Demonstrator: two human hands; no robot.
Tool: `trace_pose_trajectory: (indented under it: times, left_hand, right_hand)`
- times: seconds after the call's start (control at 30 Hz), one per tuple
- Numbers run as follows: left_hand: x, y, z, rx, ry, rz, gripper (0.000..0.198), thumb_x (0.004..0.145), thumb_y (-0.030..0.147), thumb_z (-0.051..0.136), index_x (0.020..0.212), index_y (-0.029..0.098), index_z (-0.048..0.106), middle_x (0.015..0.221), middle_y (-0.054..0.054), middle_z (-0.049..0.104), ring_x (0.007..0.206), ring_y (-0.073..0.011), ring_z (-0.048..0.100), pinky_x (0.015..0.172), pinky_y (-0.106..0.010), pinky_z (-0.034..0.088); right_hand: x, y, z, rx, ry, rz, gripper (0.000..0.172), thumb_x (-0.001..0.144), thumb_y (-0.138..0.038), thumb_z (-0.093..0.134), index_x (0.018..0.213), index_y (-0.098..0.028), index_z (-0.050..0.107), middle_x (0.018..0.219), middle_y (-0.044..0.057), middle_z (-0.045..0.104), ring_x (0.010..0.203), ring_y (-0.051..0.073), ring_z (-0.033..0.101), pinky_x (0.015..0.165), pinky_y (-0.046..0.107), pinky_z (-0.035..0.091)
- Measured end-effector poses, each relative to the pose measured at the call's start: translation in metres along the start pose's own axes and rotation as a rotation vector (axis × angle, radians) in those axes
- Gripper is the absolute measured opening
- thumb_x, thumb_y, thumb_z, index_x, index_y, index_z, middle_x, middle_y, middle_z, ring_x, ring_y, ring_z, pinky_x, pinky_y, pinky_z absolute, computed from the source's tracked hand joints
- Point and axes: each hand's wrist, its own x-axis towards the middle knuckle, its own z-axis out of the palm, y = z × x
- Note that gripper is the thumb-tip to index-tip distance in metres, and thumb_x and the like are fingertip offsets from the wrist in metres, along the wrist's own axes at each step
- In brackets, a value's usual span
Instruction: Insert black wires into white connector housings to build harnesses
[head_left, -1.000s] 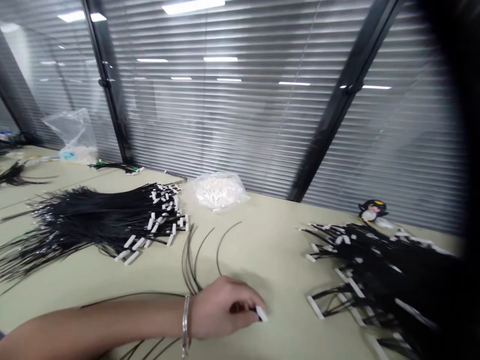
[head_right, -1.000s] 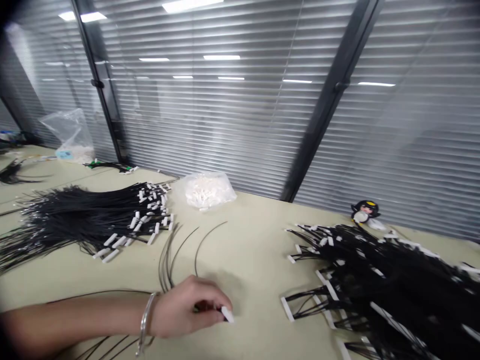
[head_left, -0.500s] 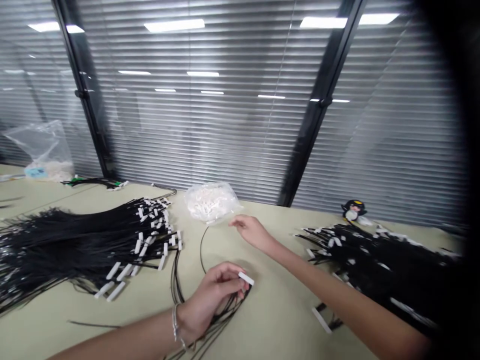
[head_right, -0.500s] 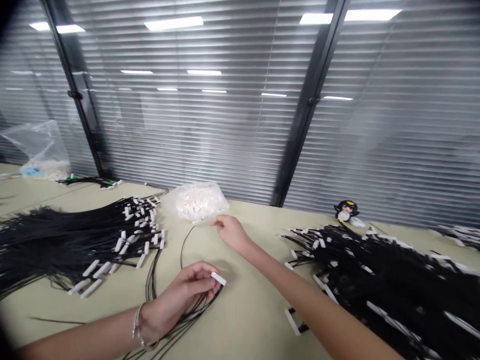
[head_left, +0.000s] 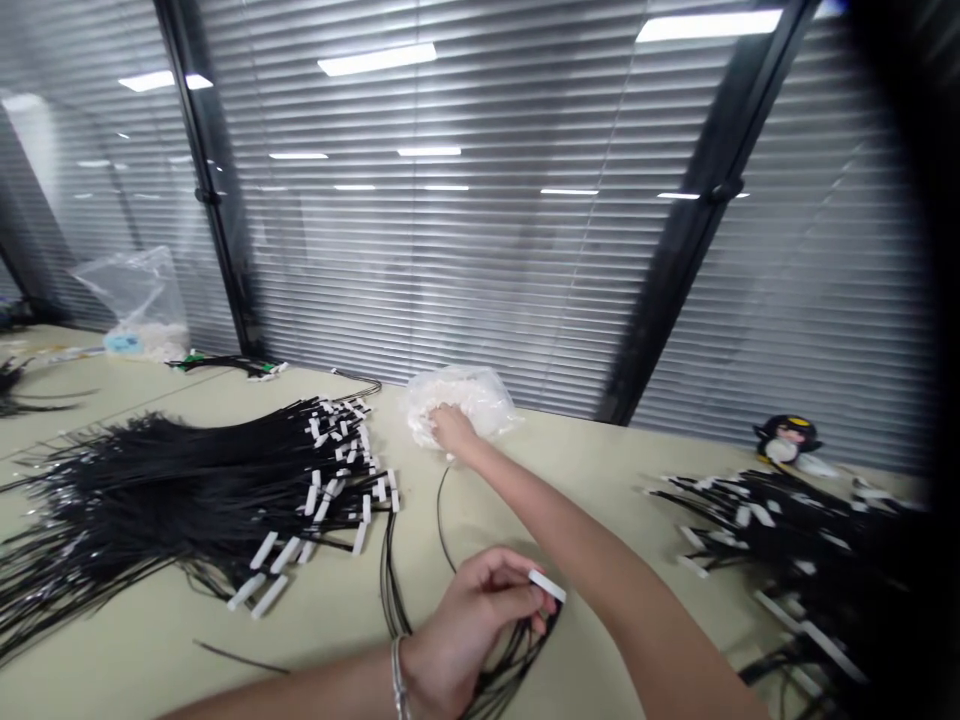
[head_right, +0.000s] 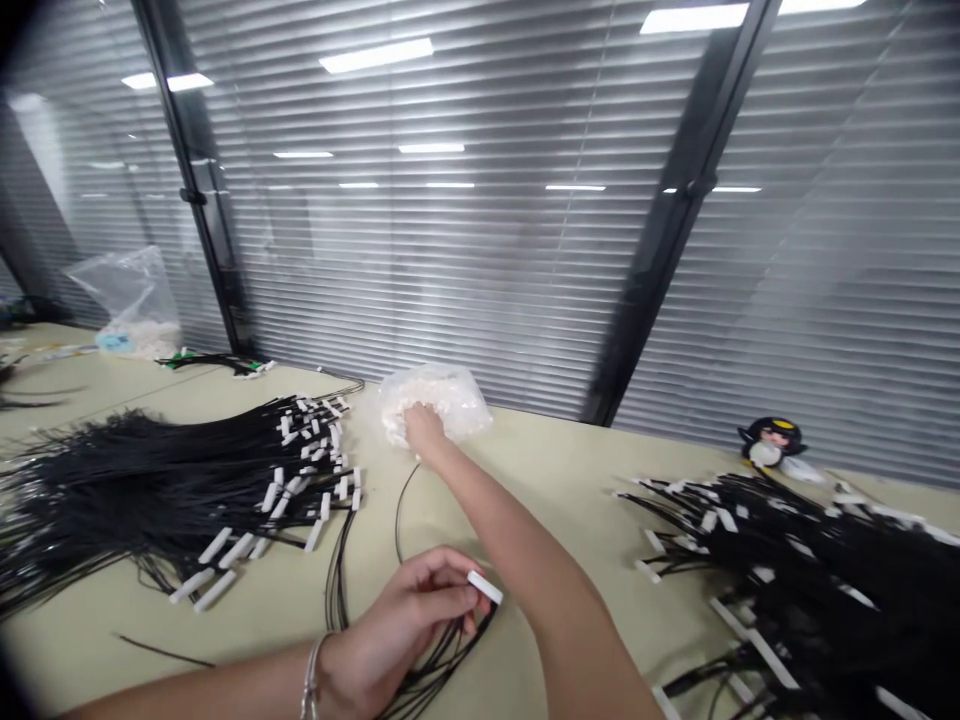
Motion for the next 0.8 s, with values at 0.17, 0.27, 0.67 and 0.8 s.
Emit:
trace_pose_trajectory:
  times: [0.17,0.27,0.67,0.8]
  left_hand:
    - [0.002,-0.001,-0.002,-0.032,0.010,-0.004,0.018,0.065,0.018,0.075,0.079,0.011,0.066,0.075,-0.008,0.066,0.069,-0.0149,0.058,0.067,-0.027,0.040]
    - [0.001,0.001,-0.002,-0.030,0.013,-0.014,0.018,0.066,0.017,0.074,0.080,0.010,0.065,0.076,-0.009,0.066,0.068,-0.0141,0.057,0.068,-0.027,0.039]
    - [0.000,0.007,0.001,0.043,-0.015,-0.012,0.017,0.072,0.015,0.070,0.088,0.013,0.068,0.085,-0.007,0.065,0.076,-0.0149,0.054,0.073,-0.027,0.039]
    - [-0.007,0.010,0.003,0.081,-0.063,-0.001,0.014,0.074,0.015,0.069,0.088,0.015,0.066,0.083,-0.004,0.063,0.078,-0.0133,0.053,0.074,-0.026,0.038]
  right_hand:
    - [0.003,0.003,0.001,0.003,-0.015,0.002,0.034,0.090,-0.034,0.051,0.117,-0.015,0.053,0.118,0.009,0.054,0.103,0.018,0.055,0.088,0.039,0.048]
    - [0.003,0.002,0.001,0.049,0.003,0.006,0.033,0.090,-0.034,0.051,0.117,-0.015,0.053,0.118,0.009,0.054,0.104,0.018,0.055,0.089,0.040,0.048]
    - [-0.071,0.016,-0.038,0.798,0.176,0.059,0.033,0.089,-0.035,0.052,0.114,-0.014,0.054,0.117,0.009,0.054,0.105,0.019,0.054,0.090,0.040,0.046]
    - [-0.159,0.019,-0.044,1.206,0.094,0.152,0.031,0.091,-0.038,0.047,0.107,-0.012,0.053,0.101,0.006,0.058,0.089,0.014,0.058,0.081,0.035,0.049]
